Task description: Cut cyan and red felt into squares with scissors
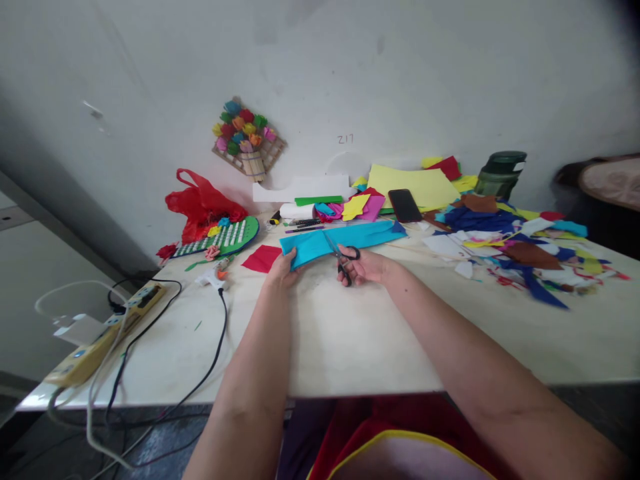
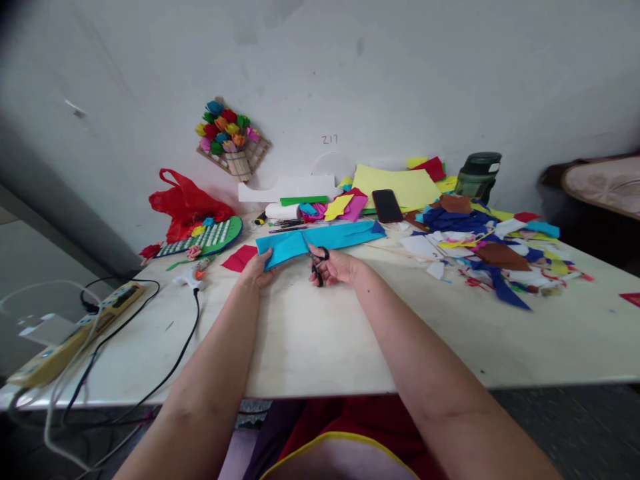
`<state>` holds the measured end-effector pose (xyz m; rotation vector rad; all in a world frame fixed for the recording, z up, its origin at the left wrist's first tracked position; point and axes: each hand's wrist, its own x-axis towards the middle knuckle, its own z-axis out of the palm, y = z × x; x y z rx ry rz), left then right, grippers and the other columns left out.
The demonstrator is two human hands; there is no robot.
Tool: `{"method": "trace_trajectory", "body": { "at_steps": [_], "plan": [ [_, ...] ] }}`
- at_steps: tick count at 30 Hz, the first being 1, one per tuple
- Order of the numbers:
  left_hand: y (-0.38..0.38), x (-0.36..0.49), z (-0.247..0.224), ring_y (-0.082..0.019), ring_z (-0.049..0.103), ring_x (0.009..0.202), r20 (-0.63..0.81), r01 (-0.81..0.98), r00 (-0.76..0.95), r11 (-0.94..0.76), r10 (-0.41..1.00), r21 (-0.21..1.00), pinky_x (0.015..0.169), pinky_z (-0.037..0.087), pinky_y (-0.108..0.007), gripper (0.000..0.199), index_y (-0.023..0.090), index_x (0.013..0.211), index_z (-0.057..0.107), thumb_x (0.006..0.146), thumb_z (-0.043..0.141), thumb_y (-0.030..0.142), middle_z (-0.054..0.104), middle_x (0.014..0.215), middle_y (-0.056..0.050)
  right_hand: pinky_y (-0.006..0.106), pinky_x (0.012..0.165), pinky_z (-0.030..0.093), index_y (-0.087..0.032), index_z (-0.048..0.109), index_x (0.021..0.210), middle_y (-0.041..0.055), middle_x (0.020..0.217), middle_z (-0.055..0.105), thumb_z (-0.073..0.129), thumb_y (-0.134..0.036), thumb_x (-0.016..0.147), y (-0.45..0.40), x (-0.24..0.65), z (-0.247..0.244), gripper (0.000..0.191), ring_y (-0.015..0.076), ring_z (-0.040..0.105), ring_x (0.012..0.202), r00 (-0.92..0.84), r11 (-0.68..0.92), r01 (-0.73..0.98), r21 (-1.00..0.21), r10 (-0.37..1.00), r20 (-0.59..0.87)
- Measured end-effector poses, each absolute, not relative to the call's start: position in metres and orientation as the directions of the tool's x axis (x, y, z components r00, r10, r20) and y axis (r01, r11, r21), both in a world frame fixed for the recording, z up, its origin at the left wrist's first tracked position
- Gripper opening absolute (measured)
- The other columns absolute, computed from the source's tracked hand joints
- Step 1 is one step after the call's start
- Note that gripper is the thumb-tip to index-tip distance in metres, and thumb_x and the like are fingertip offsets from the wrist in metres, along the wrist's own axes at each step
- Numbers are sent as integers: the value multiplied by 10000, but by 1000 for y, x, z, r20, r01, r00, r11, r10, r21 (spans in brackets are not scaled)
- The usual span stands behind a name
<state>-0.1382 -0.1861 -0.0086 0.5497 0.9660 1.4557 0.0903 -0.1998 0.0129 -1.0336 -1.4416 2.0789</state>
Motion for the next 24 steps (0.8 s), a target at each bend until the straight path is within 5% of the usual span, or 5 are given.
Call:
{"method": "trace_trajectory", "body": {
  "at_steps": [24],
  "plan": [
    [-185,-139,-10,-193,650,821,-208,-584,-154,81,966,808,703,576,-384,238,159,1075,528,838,516,149,641,975,-90,163,300,311,-163,502,805,48,609,600,434,-608,799,-203,82,10,451,135,592,496,-570,-331,43,-943,767,-295]
  ]
}}
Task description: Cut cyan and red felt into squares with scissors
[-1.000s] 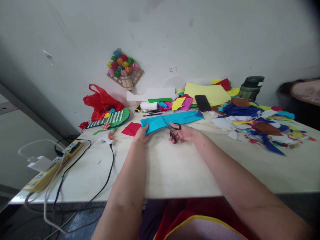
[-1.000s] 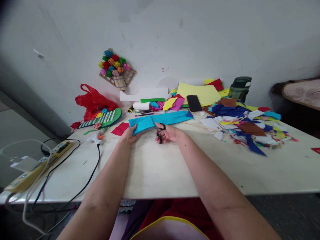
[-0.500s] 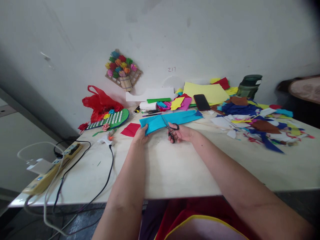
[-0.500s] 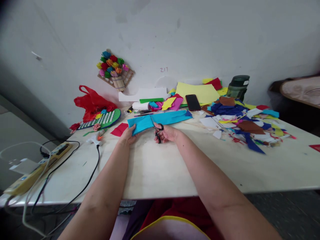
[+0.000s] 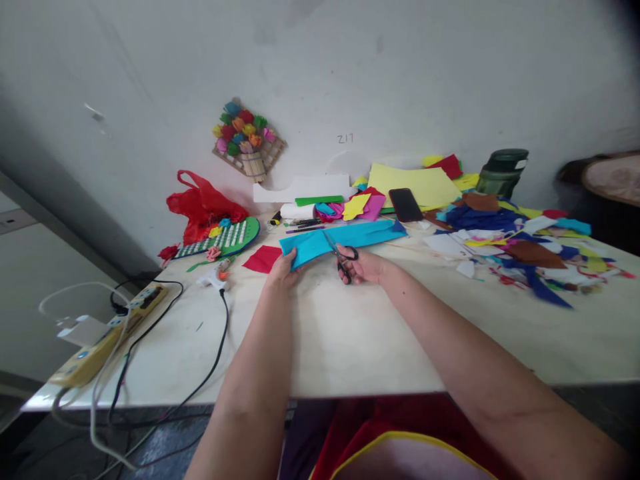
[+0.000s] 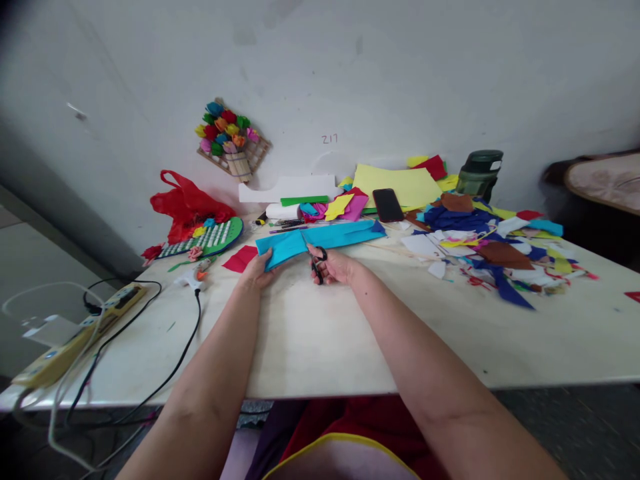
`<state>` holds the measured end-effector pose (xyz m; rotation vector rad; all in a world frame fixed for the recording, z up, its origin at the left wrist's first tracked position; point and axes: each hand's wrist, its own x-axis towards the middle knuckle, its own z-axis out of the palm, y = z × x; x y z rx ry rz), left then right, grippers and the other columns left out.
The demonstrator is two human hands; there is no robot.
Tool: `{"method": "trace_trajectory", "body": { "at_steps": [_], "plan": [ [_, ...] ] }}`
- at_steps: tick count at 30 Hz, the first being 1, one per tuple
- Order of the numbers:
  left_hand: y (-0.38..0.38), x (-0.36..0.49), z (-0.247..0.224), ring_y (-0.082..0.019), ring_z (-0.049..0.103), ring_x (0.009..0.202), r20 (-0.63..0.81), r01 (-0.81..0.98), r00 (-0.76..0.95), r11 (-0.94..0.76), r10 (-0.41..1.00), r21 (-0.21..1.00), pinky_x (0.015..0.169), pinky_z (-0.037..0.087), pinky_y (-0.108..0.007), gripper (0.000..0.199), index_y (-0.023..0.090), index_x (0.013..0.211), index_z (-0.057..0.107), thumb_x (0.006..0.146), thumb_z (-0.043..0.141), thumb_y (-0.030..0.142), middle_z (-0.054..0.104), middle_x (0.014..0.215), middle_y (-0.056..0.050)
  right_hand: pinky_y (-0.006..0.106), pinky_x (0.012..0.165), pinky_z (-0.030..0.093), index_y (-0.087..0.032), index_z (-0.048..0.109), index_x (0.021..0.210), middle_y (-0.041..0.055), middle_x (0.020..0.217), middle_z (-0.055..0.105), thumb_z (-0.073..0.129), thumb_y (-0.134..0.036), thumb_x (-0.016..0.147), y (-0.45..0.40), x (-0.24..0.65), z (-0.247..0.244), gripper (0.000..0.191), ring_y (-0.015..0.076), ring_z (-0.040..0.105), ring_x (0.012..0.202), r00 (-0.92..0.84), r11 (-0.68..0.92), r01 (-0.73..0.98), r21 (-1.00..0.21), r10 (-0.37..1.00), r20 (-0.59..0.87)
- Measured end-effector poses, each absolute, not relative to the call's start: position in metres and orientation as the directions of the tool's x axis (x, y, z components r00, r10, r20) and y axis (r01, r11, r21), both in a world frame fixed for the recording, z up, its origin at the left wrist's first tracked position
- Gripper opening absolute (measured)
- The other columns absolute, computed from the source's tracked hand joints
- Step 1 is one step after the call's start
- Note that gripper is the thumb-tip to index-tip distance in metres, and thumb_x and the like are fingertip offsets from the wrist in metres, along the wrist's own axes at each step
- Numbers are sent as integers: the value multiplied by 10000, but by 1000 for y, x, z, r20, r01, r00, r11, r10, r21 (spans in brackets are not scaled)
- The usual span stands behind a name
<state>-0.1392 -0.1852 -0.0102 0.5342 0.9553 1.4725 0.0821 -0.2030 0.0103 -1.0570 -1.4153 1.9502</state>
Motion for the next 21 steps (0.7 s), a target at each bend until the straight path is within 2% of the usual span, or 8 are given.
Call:
{"method": "trace_trajectory", "body": {
  "at_steps": [9,17,21],
  "plan": [
    [-189,-137,-7,-186,657,793,-241,-602,-166,95,956,792,699,579,-382,246,158,1082,535,838,514,144,647,967,-86,163,291,280,-162,493,784,41,584,585,439,-597,806,-205,80,12,438,122,570,462,-551,-308,30,-951,789,-273],
    [-188,-138,-7,-221,652,872,-305,-667,-117,153,945,729,697,579,-367,290,126,1154,486,867,457,157,642,1010,-131,158,282,252,-158,483,795,30,568,573,405,-555,844,-209,76,14,407,106,548,436,-527,-290,15,-957,811,-254],
    [-189,-136,-5,-205,662,829,-317,-690,-123,148,940,708,681,582,-333,311,124,1178,470,868,447,134,653,983,-126,151,278,251,-158,479,797,29,577,570,404,-556,843,-207,75,12,408,100,546,434,-530,-288,6,-958,811,-247]
  ]
}}
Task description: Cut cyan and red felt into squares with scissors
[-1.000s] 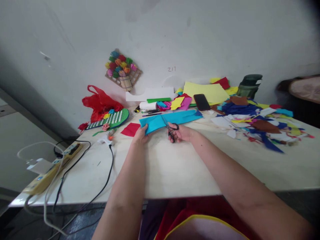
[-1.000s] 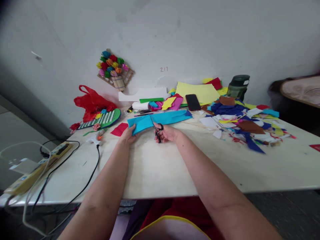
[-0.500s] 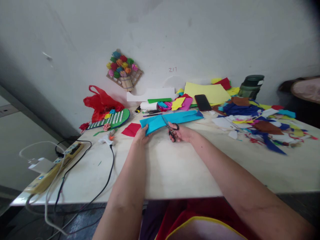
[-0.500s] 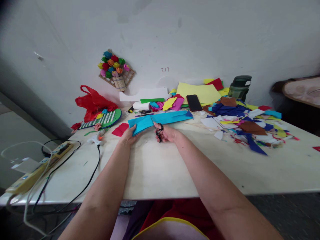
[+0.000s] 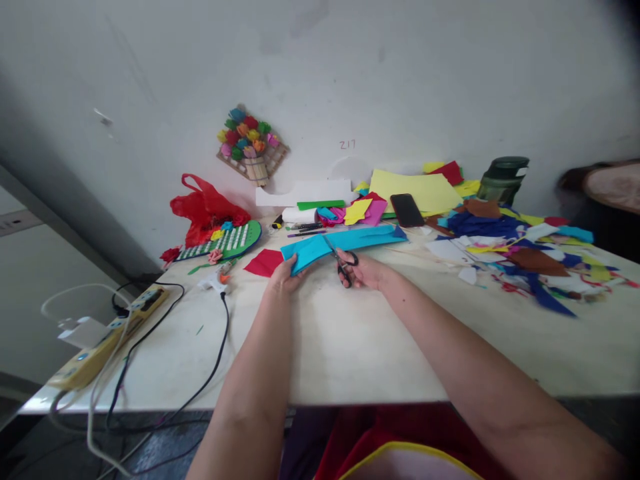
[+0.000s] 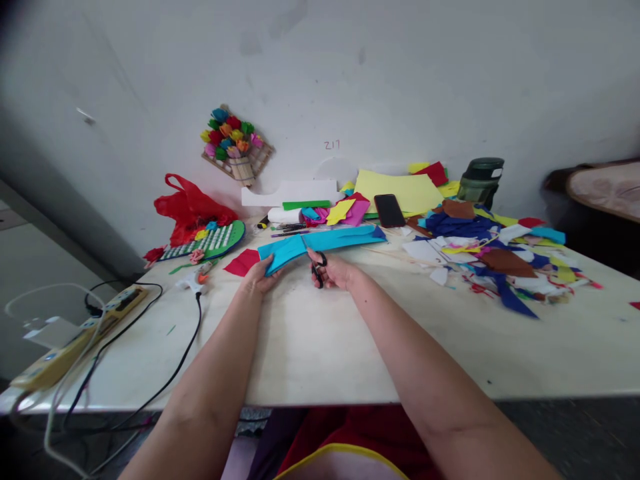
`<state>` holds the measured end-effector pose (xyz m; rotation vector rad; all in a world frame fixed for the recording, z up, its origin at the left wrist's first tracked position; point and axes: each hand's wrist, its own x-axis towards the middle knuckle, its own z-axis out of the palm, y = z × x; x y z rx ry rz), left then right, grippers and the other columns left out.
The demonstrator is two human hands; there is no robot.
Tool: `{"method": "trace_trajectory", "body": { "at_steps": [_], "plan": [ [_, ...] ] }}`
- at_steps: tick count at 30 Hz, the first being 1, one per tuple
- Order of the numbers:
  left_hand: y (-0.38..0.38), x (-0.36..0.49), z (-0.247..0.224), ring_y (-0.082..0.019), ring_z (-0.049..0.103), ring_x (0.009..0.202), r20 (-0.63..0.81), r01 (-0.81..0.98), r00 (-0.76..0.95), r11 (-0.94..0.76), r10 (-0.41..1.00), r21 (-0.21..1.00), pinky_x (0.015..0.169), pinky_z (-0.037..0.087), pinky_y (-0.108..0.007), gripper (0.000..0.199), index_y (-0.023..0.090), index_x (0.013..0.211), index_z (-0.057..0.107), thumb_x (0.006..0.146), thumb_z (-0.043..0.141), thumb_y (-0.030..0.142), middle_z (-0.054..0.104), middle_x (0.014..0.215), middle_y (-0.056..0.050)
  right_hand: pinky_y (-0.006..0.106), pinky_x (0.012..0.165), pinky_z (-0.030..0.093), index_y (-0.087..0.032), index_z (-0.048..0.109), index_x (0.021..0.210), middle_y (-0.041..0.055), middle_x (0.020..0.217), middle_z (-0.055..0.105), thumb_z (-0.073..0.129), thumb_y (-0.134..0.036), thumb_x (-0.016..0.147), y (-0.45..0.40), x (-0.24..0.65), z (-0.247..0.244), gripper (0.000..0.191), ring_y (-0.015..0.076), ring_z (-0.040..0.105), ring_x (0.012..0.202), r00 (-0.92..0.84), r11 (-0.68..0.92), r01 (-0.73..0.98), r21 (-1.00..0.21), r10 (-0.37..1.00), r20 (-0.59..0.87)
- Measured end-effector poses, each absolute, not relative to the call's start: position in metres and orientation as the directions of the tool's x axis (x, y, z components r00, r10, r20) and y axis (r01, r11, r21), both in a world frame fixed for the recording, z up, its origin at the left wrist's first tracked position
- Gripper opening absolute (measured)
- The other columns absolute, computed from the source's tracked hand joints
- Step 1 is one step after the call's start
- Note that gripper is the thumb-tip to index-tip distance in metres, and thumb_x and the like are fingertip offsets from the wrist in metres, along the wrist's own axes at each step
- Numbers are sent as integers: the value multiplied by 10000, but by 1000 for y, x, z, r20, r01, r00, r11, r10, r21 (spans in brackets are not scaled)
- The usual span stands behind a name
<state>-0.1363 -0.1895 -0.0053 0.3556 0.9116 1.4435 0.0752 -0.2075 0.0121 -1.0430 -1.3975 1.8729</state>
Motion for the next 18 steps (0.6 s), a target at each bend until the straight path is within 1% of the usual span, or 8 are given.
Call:
{"method": "trace_trajectory", "body": {
  "at_steps": [3,7,18],
  "plan": [
    [-191,-136,-4,-196,667,791,-324,-697,-126,149,938,702,654,585,-316,319,131,1187,469,868,451,138,661,947,-118,149,279,257,-161,479,798,29,577,574,428,-569,827,-207,75,11,412,102,547,439,-544,-278,-6,-961,807,-230],
    [-193,-134,-1,-207,668,789,-330,-699,-125,153,936,699,657,585,-342,340,137,1214,451,875,436,143,666,942,-119,154,279,257,-164,482,789,28,576,577,448,-586,809,-207,74,11,424,102,544,436,-536,-268,-17,-963,816,-217],
    [-195,-133,1,-258,639,932,-347,-705,-140,153,927,693,720,579,-383,425,152,1281,407,860,461,147,641,1063,-143,162,279,247,-169,486,798,27,582,581,449,-586,804,-208,73,10,419,110,553,446,-536,-310,-16,-951,806,-253]
  ]
}}
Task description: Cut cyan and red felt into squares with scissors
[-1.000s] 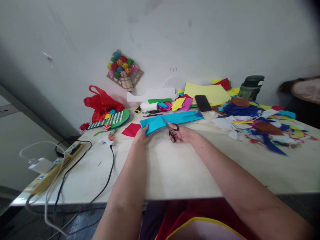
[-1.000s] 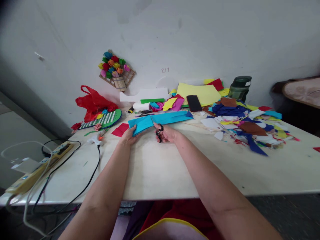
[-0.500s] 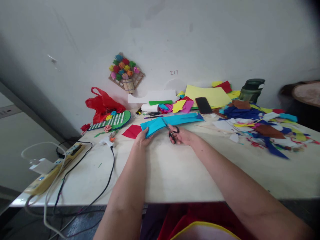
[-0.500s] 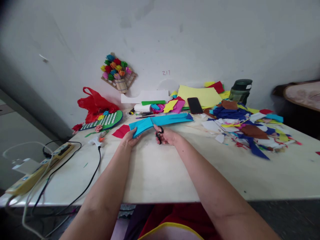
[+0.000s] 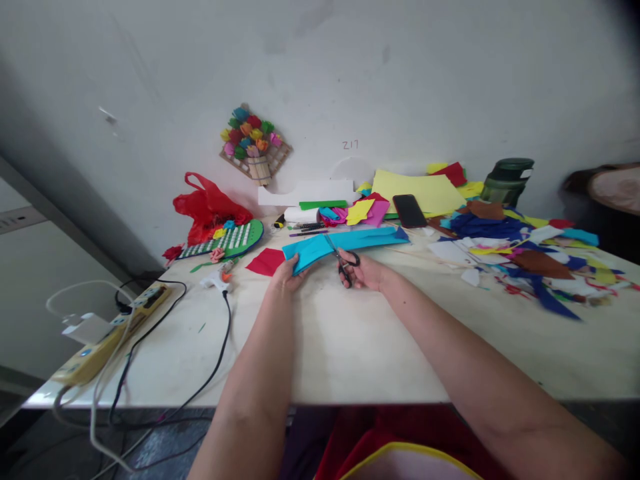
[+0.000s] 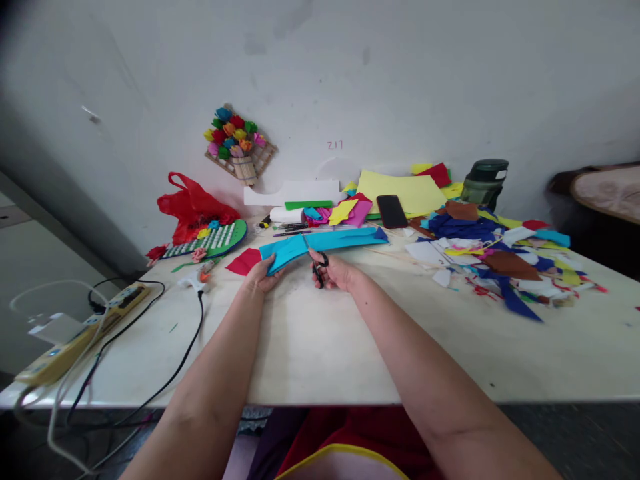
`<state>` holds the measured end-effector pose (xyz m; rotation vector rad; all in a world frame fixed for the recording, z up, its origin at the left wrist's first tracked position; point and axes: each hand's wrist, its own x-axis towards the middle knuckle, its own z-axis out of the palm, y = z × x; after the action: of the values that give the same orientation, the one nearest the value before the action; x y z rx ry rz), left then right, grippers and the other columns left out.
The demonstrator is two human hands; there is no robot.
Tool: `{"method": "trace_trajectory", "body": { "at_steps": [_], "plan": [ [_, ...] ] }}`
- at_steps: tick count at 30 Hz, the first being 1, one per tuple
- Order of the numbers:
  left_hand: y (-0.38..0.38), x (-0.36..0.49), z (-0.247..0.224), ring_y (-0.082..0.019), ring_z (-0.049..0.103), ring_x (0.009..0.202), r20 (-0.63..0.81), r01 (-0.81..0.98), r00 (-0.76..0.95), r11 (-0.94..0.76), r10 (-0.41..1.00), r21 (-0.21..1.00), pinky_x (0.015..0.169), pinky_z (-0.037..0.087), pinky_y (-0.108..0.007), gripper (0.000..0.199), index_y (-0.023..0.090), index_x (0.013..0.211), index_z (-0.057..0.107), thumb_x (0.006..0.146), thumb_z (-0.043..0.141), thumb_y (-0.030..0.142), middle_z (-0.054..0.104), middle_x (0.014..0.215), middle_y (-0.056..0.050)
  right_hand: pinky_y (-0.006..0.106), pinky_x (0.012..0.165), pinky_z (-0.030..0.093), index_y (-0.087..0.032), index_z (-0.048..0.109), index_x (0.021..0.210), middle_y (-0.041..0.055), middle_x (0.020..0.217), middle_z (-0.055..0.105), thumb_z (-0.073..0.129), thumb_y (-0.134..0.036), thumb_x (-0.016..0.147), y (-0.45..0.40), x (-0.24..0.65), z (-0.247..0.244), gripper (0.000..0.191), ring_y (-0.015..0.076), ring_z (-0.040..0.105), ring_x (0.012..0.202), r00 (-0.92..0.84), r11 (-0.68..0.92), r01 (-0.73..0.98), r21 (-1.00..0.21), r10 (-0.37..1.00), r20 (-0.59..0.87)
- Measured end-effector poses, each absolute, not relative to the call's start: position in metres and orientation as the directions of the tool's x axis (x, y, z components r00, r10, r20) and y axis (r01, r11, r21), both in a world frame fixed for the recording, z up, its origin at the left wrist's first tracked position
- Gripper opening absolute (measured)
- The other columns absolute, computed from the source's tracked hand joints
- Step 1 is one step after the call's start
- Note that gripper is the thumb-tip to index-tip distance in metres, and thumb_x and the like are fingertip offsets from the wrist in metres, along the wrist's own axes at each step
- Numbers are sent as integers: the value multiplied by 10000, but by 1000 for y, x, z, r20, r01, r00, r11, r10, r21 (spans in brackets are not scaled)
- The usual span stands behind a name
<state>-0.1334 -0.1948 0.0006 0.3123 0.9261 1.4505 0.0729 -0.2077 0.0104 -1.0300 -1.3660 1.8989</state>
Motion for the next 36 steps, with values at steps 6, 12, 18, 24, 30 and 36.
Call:
{"method": "trace_trajectory", "body": {
  "at_steps": [6,12,18,24,30,36],
  "plan": [
    [-194,-134,-1,-247,638,936,-343,-697,-148,148,928,702,724,578,-380,393,149,1257,426,865,452,139,637,1074,-135,162,287,244,-171,483,810,29,585,577,432,-584,811,-207,74,11,416,117,558,457,-545,-311,-11,-950,799,-256],
    [-195,-134,-1,-249,634,949,-325,-696,-146,137,934,705,732,575,-381,396,166,1254,434,860,462,137,638,1081,-133,172,292,253,-173,485,820,36,595,588,431,-583,808,-205,75,10,414,131,574,474,-554,-315,-3,-949,790,-260],
    [-195,-134,-1,-218,656,876,-316,-684,-149,133,937,717,700,582,-347,348,149,1209,470,862,459,131,655,1026,-120,173,290,254,-177,486,815,38,598,593,435,-595,798,-205,75,9,421,137,578,475,-559,-314,4,-949,787,-262],
    [-194,-136,-3,-232,651,896,-310,-681,-151,129,939,721,726,574,-367,356,141,1212,461,856,468,134,654,1026,-127,171,282,255,-169,491,818,46,595,602,415,-581,814,-205,75,9,420,141,589,480,-564,-322,9,-947,780,-270],
    [-194,-135,-2,-248,640,932,-324,-699,-138,140,936,701,740,570,-399,386,165,1248,433,863,457,143,641,1073,-131,175,287,256,-171,488,816,45,598,597,431,-599,799,-205,74,8,432,140,580,476,-557,-320,9,-947,785,-271],
    [-194,-135,-2,-250,643,924,-329,-706,-139,140,934,694,739,572,-384,389,145,1247,438,859,468,141,640,1075,-138,166,290,248,-167,486,821,44,598,589,435,-606,792,-205,73,7,444,137,581,476,-551,-312,7,-950,792,-264]
  ]
}}
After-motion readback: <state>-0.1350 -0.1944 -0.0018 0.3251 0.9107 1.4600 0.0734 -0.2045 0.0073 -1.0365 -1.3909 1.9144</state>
